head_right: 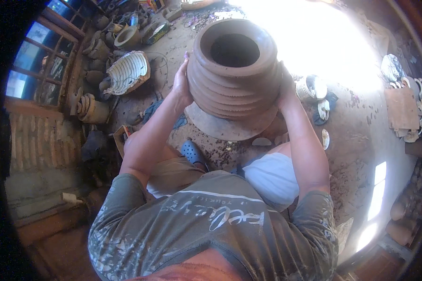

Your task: The person shapes a large clay vessel by hand on a pottery wheel, smoothing the exterior walls and then using a rib tool to refine the base after flipping it over.

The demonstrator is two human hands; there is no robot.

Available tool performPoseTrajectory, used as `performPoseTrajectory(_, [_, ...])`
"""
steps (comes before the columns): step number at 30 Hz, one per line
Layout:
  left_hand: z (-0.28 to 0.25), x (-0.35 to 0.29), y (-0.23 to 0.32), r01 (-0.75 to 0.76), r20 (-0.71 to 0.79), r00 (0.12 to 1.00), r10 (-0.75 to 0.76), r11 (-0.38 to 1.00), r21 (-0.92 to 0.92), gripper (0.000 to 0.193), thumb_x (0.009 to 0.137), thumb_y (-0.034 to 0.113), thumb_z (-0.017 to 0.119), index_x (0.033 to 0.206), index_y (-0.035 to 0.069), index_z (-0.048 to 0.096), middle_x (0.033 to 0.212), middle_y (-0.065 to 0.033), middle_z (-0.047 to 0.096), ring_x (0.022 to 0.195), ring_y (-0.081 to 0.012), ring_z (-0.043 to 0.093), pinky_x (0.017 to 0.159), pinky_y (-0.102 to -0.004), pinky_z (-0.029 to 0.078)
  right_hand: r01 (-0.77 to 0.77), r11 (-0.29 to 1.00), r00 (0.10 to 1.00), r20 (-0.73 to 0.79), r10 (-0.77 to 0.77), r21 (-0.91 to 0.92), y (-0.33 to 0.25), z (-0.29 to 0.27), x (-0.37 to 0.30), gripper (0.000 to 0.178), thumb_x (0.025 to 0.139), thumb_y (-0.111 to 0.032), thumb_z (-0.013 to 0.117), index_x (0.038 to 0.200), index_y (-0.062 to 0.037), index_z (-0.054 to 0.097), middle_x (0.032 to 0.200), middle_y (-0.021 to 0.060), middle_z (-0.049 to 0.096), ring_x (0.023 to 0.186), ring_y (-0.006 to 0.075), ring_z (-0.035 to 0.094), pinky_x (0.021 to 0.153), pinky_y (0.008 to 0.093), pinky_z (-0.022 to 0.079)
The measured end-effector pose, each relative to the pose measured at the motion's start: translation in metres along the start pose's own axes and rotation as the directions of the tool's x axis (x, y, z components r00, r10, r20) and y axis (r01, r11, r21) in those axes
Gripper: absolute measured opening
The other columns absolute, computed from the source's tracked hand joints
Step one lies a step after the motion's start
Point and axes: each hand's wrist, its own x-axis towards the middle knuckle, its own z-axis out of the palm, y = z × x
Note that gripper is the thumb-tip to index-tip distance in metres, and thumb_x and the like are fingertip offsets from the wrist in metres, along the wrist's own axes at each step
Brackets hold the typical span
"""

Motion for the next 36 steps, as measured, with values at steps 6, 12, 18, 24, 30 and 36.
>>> performPoseTrajectory(6, [-0.007, -0.001, -0.009, -0.092, 0.063, 0.994, 0.094, 0.995, -0.038, 0.062, 0.112, 0.055, 0.035, 0.148, 0.011, 0.06, 0.143, -0.0101, 0.068, 0.131, -0.0276, 0.064, 0.114, -0.0476, 0.049, 0.097, 0.994, 0.995, -0.043, -0.095, 0.04, 0.007, 0.0, -0.019, 0.052, 0.111, -0.039, 0.046, 0.146, -0.0029, 0.059, 0.144, 0.0143, 0.065, 0.132, 0.0263, 0.063, 0.113, 0.0434, 0.052])
performPoseTrajectory(12, [0.048, -0.062, 0.045, -0.304, 0.132, 0.944, 0.301, 0.953, 0.008, 0.063, 0.113, 0.05, 0.038, 0.155, 0.005, 0.05, 0.15, -0.0176, 0.061, 0.136, -0.0314, 0.06, 0.118, -0.0471, 0.045, 0.613, 0.743, 0.79, 0.209, -0.576, -0.269, -0.023, 0.031, -0.066, 0.052, 0.114, -0.035, 0.046, 0.154, -0.0016, 0.049, 0.15, 0.0125, 0.059, 0.136, 0.0252, 0.059, 0.118, 0.04, 0.047])
performPoseTrajectory(18, [0.134, -0.115, 0.163, -0.763, 0.556, 0.482, 0.677, 0.637, -0.115, 0.063, 0.108, 0.047, 0.048, 0.157, 0.006, 0.048, 0.151, -0.0192, 0.059, 0.137, -0.0314, 0.06, 0.117, -0.0484, 0.047, 0.801, 0.572, 0.599, 0.227, -0.768, -0.178, -0.142, 0.131, -0.098, 0.057, 0.114, -0.041, 0.044, 0.156, -0.0018, 0.047, 0.153, 0.0144, 0.056, 0.14, 0.0285, 0.054, 0.121, 0.0434, 0.043])
performPoseTrajectory(24, [0.207, -0.143, 0.276, -0.975, 0.399, 0.19, 0.897, 0.22, -0.031, 0.102, 0.101, 0.085, 0.028, 0.164, 0.005, 0.039, 0.16, -0.0219, 0.049, 0.148, -0.0339, 0.046, 0.123, -0.0531, 0.036, 0.672, 0.703, 0.638, 0.298, -0.71, 0.235, -0.218, 0.24, -0.181, 0.063, 0.114, -0.047, 0.042, 0.158, -0.002, 0.044, 0.157, 0.0163, 0.052, 0.145, 0.0318, 0.05, 0.124, 0.0467, 0.039])
performPoseTrajectory(30, [0.149, -0.139, 0.145, -0.648, 0.43, 0.641, 0.636, 0.748, -0.142, 0.075, 0.11, 0.062, 0.041, 0.161, 0.006, 0.041, 0.162, -0.0169, 0.049, 0.149, -0.0345, 0.047, 0.125, -0.0495, 0.036, 0.755, 0.637, 0.655, 0.222, -0.722, -0.155, -0.14, 0.148, -0.127, 0.066, 0.115, -0.051, 0.038, 0.16, -0.0029, 0.043, 0.159, 0.0172, 0.051, 0.145, 0.0324, 0.049, 0.123, 0.0476, 0.039])
performPoseTrajectory(36, [0.058, -0.077, 0.047, -0.6, 0.31, 0.685, 0.659, 0.752, -0.274, 0.065, 0.113, 0.051, 0.037, 0.16, 0.006, 0.042, 0.163, -0.0163, 0.048, 0.149, -0.0338, 0.047, 0.126, -0.0487, 0.034, 0.718, 0.681, 0.696, 0.197, -0.691, -0.144, -0.061, 0.025, -0.065, 0.066, 0.115, -0.051, 0.033, 0.159, -0.0029, 0.044, 0.158, 0.0175, 0.053, 0.143, 0.0309, 0.053, 0.121, 0.0463, 0.043])
